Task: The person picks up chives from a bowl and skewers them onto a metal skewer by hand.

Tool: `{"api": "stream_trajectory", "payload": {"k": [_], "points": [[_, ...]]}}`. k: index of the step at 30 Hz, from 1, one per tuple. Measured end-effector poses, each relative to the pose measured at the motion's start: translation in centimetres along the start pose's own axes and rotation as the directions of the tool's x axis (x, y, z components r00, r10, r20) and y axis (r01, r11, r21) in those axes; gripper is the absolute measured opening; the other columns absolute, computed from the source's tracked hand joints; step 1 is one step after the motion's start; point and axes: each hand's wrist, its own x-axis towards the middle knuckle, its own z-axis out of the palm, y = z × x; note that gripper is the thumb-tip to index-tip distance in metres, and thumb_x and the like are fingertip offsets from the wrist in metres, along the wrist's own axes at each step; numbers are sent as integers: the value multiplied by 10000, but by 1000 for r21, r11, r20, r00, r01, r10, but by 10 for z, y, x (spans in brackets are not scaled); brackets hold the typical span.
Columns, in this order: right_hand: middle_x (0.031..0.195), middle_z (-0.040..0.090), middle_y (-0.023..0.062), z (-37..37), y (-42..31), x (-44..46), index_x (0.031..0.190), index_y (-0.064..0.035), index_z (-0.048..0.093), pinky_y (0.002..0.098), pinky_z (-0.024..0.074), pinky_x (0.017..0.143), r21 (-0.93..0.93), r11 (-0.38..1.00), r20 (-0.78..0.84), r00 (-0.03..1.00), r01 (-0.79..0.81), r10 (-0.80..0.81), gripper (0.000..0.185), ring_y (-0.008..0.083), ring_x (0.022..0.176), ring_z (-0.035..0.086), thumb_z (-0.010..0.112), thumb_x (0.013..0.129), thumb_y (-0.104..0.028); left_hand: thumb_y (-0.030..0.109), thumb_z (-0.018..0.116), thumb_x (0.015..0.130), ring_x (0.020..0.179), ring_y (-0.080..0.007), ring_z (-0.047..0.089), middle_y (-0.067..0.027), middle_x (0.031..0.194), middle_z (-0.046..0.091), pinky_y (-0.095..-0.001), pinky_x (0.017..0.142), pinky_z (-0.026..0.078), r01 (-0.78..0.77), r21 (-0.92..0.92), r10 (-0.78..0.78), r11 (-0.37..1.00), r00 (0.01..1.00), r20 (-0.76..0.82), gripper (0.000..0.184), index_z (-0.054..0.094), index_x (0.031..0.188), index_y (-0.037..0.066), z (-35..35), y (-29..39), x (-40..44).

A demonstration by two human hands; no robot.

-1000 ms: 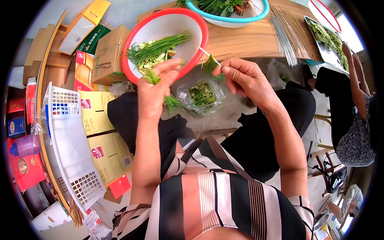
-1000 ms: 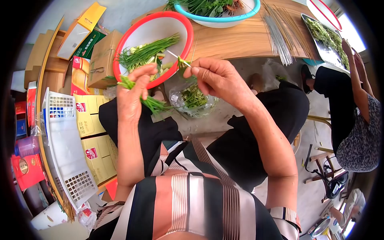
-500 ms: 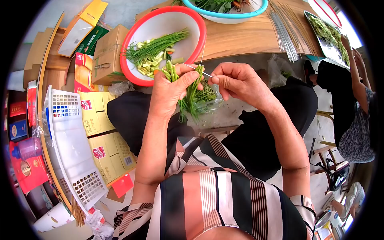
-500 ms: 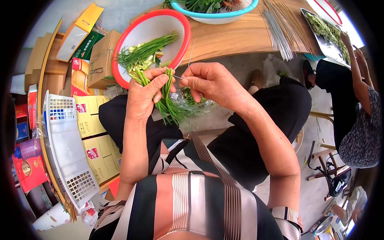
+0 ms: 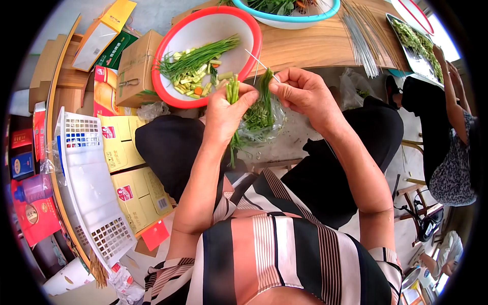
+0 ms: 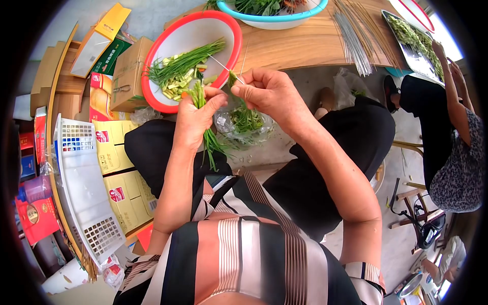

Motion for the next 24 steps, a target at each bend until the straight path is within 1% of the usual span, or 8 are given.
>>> {"api": "stream_trajectory", "payload": {"k": [2, 3, 6, 11, 13, 18, 22, 24], "points": [[677, 563, -29, 7, -3, -1, 956, -1, 644, 207, 398, 552, -2, 994, 10, 994, 108, -108, 171, 39, 608, 484, 677, 876, -148, 163, 726, 843, 567, -23, 442, 42, 733, 592, -187, 482, 333, -40, -32, 42, 999, 996, 74, 160, 664, 883, 21, 9, 5, 0], [703, 586, -20, 10, -3, -3, 990, 13, 648, 202, 421, 589, -17, 991, 2, 991, 131, -131, 197, 44, 643, 511, 685, 866, -136, 144, 723, 842, 633, -46, 477, 46, 743, 573, -203, 560, 372, 96, -13, -94, 995, 989, 116, 142, 653, 898, 34, 10, 11, -3], [726, 615, -3, 10, 5, 1, 977, 24, 651, 205, 436, 591, -75, 981, 13, 984, 177, -176, 183, 52, 654, 541, 681, 864, -117, 108, 711, 843, 686, -62, 542, 17, 751, 612, -232, 625, 446, 93, -98, -75, 991, 982, 171, 138, 667, 888, -14, 21, 4, -4], [749, 648, 29, 7, 3, -1, 918, 30, 647, 224, 462, 585, -100, 985, 13, 990, 141, -141, 136, 66, 660, 590, 666, 871, -95, 153, 721, 847, 669, -49, 530, 27, 735, 591, -219, 574, 415, 205, -16, -195, 979, 950, 242, 186, 663, 933, -1, 21, 17, -7], [750, 653, 34, 6, 4, 0, 896, 28, 641, 221, 465, 605, -75, 980, 13, 983, 186, -185, 130, 64, 689, 597, 661, 875, -98, 196, 709, 862, 635, -51, 529, 16, 738, 593, -199, 525, 384, 262, -223, -185, 939, 931, 315, 215, 650, 967, 18, 16, 17, -8], [747, 648, 24, 5, -3, -3, 880, 13, 646, 217, 457, 644, -52, 982, 0, 983, 182, -182, 127, 50, 710, 576, 657, 884, -113, 260, 621, 927, 636, -89, 573, -25, 774, 622, -202, 507, 397, 254, -358, -100, 898, 913, 397, 235, 648, 985, 34, 8, 10, -6], [736, 629, -6, 2, -5, -2, 861, -2, 652, 215, 439, 649, -99, 988, -67, 990, 118, -125, 142, 39, 686, 529, 667, 883, -141, 261, 571, 954, 743, -126, 623, -56, 844, 665, -235, 568, 450, 152, -422, -57, 894, 972, 229, 262, 657, 990, 16, 2, 3, -4], [737, 628, -11, -1, 2, 2, 856, -3, 653, 212, 434, 643, -126, 981, -74, 985, 146, -156, 145, 38, 680, 520, 673, 880, -145, 246, 566, 956, 723, -111, 587, -71, 901, 673, -234, 583, 428, -42, -29, 38, 999, 992, -123, 263, 669, 1021, 14, -4, 0, -3]]}}
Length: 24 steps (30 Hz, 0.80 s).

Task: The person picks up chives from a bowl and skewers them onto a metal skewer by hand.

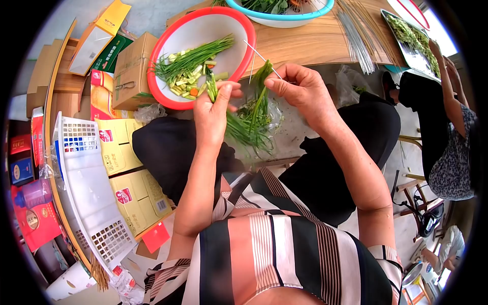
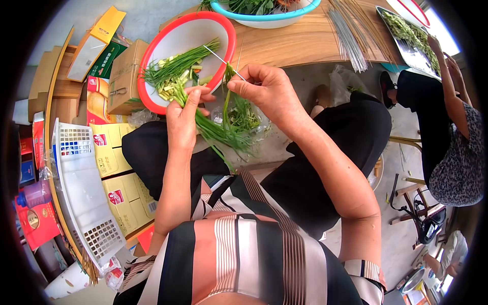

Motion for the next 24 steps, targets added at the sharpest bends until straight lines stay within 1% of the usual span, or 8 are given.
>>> {"api": "stream_trajectory", "payload": {"k": [2, 4, 5, 8, 10, 13, 17, 24], "points": [[738, 626, -16, 0, 1, 0, 852, -5, 654, 209, 429, 638, -23, 999, -7, 1000, 29, -29, 148, 37, 674, 512, 678, 876, -149, 207, 586, 944, 665, -63, 551, -58, 902, 686, -197, 537, 402, -3, 93, 8, 996, 998, -58, 214, 683, 989, 21, -1, 6, -3], [734, 616, -21, 3, -3, -1, 843, -6, 656, 211, 424, 635, -105, 994, 10, 1000, -12, 13, 155, 39, 683, 505, 686, 871, -155, 167, 635, 912, 602, -24, 504, -41, 874, 687, -166, 480, 358, 7, 52, -10, 999, 998, 57, 160, 689, 975, 30, 4, 10, -8], [734, 616, -21, 5, -4, -2, 843, -6, 656, 211, 424, 635, -106, 994, 14, 1000, -11, 12, 155, 39, 683, 505, 686, 871, -155, 131, 672, 880, 560, -15, 476, -46, 862, 683, -160, 442, 333, 29, -86, -22, 996, 997, 77, 140, 687, 973, 28, 11, 13, -10], [719, 596, -25, 8, -4, -3, 860, -4, 656, 217, 421, 633, -38, 999, 36, 999, 24, -23, 158, 46, 682, 499, 689, 869, -159, 90, 696, 853, 596, -42, 550, -47, 829, 686, -171, 453, 354, 191, -246, -151, 950, 973, 176, 105, 680, 924, 14, 17, 20, -10], [721, 596, -20, 8, -5, -4, 887, -7, 662, 223, 424, 640, 18, 999, 59, 998, 26, -27, 164, 59, 657, 497, 669, 885, -171, 80, 689, 854, 551, -51, 555, -60, 815, 677, -165, 394, 305, 188, -286, -135, 940, 971, 196, 115, 667, 931, -3, 18, 16, -8], [697, 594, -9, 7, -8, -7, 938, -9, 662, 230, 420, 602, -92, 996, 0, 1000, 5, -5, 171, 64, 626, 498, 597, 929, -167, 79, 678, 860, 585, -85, 593, -67, 812, 663, -168, 402, 318, 210, -328, -155, 921, 970, 185, 153, 643, 968, -23, 16, 15, -6], [639, 565, -7, 1, -10, -9, 971, -5, 652, 238, 398, 546, -47, 997, 37, 997, -69, 70, 203, 57, 600, 489, 520, 966, -159, 94, 665, 871, 672, -116, 617, -76, 850, 650, -169, 428, 344, 247, -418, -204, 874, 968, 145, 195, 612, 1021, -20, -1, 14, 1], [515, 491, 20, 8, -16, -18, 997, -5, 641, 259, 387, 516, -249, 968, 237, 970, 8, 54, 215, 68, 493, 464, 488, 968, -154, 149, 664, 881, 735, -111, 596, -59, 863, 629, -163, 445, 351, 234, -474, -184, 849, 971, 151, 245, 597, 1050, -15, -17, 19, 8]]}}
